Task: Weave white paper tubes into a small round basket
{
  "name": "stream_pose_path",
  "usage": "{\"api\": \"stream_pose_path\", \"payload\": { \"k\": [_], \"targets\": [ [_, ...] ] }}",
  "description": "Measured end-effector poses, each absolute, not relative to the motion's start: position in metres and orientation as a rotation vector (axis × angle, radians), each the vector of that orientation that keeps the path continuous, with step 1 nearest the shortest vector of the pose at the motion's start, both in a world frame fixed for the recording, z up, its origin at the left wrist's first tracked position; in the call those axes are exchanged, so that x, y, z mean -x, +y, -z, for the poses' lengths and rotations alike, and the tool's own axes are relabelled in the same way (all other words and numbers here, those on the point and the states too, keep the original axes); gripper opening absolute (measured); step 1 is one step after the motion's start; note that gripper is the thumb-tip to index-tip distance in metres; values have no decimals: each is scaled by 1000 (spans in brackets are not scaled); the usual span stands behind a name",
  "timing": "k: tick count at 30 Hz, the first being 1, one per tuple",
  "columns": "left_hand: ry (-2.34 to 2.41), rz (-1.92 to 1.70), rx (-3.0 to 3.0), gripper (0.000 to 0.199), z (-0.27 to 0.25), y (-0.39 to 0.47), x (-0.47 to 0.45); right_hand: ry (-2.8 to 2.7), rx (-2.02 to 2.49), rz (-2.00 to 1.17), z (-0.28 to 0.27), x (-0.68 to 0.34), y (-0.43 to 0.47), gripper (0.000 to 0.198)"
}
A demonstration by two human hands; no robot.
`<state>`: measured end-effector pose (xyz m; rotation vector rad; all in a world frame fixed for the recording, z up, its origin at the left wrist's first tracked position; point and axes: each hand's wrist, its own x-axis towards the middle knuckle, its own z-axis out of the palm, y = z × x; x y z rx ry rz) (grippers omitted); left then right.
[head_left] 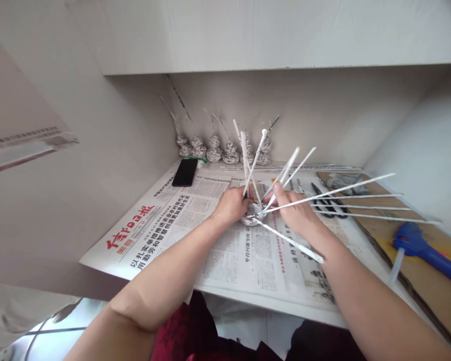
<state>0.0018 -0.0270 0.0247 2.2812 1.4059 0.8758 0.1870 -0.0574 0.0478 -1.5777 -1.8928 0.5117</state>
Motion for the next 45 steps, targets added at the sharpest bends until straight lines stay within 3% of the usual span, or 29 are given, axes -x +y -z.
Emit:
{"api": "stream_pose_path", "payload": {
  "k": [4, 8, 10, 15, 22, 33, 45],
  "targets": [
    [1367, -900, -2291, 16, -24, -26, -2, -1642, 1546, -747, -36, -197, -40, 60],
    [1372, -892, -2284, 15, -24, -26, -2, -1715, 1684, -654, -32, -197, -37, 23],
    [1348, -899, -2277, 15, -24, -27, -2, -1755, 1749, -611, -34, -193, -40, 16],
    [1349, -876, -2248, 13, -25, -28, -3, -1810, 1779, -576, -38, -187, -47, 19],
    [1345, -846, -2226, 17, -28, -30, -4, -1858, 1631, -569, -30, -180, -47, 6],
    [1239, -865, -2380, 23, -30, -35, -8, -1889, 1649, -528, -35, -177, -50, 18],
    [1348, -863, -2295, 33, -26, -33, -9, -1891, 1624, -463, -35, -169, -55, 10]
  ]
}}
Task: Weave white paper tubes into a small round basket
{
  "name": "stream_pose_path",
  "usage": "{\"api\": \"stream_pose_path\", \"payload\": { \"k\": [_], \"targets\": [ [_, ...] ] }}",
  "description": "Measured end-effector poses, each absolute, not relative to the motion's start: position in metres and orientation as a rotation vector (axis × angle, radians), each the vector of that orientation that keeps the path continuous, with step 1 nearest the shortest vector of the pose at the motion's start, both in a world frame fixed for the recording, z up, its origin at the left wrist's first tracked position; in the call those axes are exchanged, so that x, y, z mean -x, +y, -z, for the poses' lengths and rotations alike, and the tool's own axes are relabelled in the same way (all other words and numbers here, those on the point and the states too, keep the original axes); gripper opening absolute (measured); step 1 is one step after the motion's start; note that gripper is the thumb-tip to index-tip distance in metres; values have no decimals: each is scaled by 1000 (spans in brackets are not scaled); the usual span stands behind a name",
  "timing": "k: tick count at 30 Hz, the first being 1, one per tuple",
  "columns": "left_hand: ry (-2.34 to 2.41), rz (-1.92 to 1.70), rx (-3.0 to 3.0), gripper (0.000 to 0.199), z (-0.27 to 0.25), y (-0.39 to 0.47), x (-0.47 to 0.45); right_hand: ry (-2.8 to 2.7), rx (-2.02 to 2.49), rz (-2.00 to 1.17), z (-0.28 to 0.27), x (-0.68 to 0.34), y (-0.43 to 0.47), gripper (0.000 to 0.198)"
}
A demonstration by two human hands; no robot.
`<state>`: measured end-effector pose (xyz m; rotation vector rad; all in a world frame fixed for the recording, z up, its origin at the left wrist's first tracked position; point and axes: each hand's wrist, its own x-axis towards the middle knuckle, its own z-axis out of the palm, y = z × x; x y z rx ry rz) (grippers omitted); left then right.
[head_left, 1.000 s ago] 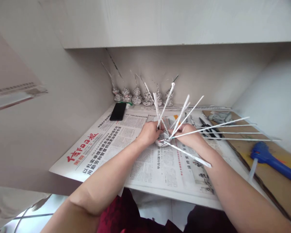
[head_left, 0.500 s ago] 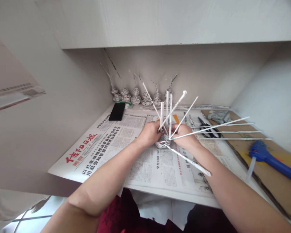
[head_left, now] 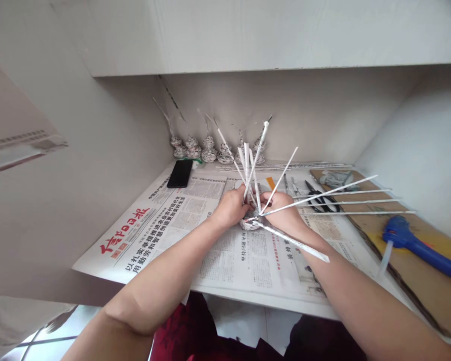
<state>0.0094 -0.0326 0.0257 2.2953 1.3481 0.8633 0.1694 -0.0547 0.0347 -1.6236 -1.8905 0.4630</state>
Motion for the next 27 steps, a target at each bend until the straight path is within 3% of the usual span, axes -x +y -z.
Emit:
{"api": "stream_pose_path", "payload": {
  "k": [13, 27],
  "targets": [
    [1247, -834, -2298, 15, -28, -32, -6, -1846, 1616, -507, -29, -173, -52, 11],
    [1190, -733, -2367, 18, -28, -32, -4, -1835, 1604, -536, -34, -170, -57, 8]
  ]
}}
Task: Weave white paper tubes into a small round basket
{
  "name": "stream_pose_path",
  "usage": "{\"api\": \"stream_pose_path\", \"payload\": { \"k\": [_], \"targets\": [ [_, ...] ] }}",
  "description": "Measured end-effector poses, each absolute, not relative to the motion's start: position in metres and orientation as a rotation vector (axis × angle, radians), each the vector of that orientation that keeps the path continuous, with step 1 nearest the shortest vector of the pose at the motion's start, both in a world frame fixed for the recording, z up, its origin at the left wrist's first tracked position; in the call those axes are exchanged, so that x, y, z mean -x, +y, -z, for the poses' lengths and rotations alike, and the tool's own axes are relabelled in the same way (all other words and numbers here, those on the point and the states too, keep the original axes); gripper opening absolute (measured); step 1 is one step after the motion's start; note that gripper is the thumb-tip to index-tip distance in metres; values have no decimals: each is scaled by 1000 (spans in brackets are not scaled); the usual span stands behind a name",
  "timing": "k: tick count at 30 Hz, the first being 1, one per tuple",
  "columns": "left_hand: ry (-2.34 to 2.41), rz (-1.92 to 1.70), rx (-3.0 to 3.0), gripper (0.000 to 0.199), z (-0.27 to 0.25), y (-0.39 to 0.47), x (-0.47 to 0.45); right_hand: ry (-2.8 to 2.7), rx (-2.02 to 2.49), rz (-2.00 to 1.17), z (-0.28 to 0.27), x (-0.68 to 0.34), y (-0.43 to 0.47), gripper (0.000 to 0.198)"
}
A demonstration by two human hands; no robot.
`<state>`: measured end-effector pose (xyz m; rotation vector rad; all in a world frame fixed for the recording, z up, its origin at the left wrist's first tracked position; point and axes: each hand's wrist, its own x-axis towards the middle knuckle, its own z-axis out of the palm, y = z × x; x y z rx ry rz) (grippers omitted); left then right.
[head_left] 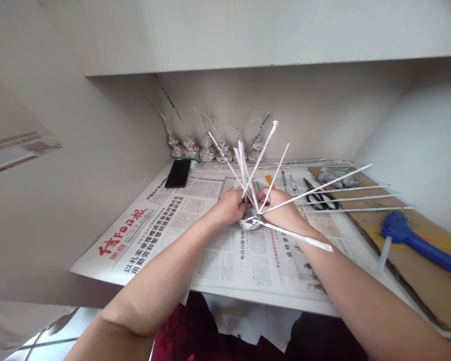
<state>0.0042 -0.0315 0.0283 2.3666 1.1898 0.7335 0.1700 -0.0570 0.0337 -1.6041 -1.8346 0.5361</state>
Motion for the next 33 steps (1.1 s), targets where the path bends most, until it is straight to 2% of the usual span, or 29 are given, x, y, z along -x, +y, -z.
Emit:
{"api": "stream_pose_path", "payload": {
  "k": [14, 19, 24, 33],
  "targets": [
    [1457, -801, -2327, 20, -17, -29, -11, -1832, 1528, -641, -27, -171, -55, 17],
    [1445, -828, -2354, 23, -19, -29, -9, -1889, 1590, -611, -28, -174, -52, 27],
    [1439, -808, -2325, 25, -21, -30, -9, -2006, 1609, -725, -27, -177, -50, 23],
    [1449, -815, -2323, 23, -19, -28, -9, -2000, 1603, -623, -26, -178, -50, 26]
  ]
}}
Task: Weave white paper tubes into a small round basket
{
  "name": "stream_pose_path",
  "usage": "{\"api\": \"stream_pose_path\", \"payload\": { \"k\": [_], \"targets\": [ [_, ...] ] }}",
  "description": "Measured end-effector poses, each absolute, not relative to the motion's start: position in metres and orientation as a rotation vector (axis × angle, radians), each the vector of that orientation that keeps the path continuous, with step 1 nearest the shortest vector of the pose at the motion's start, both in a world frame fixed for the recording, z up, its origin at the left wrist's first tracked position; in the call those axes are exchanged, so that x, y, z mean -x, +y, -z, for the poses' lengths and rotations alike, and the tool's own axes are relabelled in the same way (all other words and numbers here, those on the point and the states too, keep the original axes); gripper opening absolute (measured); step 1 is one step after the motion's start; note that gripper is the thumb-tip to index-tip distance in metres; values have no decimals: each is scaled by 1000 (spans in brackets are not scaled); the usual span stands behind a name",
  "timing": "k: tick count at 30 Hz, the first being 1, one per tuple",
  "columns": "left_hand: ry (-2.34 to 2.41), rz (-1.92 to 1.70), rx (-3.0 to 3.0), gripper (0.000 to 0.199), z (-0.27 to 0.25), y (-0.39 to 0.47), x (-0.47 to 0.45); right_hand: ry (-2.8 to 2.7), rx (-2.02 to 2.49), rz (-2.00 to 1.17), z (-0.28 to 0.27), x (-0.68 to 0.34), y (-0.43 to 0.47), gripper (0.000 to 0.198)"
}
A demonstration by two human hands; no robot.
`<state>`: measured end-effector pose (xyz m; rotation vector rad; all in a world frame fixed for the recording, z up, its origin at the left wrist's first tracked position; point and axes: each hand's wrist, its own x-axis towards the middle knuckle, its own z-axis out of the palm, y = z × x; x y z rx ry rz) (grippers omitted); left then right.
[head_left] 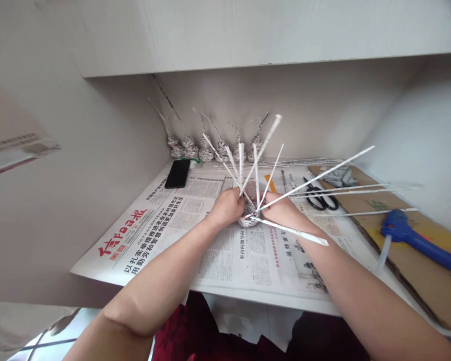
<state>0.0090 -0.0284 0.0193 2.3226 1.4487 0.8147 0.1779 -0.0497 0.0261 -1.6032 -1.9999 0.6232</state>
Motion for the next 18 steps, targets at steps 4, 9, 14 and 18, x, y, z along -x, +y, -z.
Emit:
{"api": "stream_pose_path", "payload": {
  "k": [4, 9, 14, 18],
  "targets": [
    [1291, -843, -2217, 21, -20, -28, -8, -1988, 1556, -632, -22, -178, -49, 27],
    [1249, -833, -2080, 18, -21, -28, -6, -2033, 1655, -425, -24, -179, -50, 22],
    [1302, -844, -2107, 16, -20, -27, -6, -2016, 1606, -551, -31, -175, -58, 19],
    [1323, -847, -2160, 16, -21, -28, -6, -2026, 1638, -469, -38, -171, -63, 17]
  ]
}}
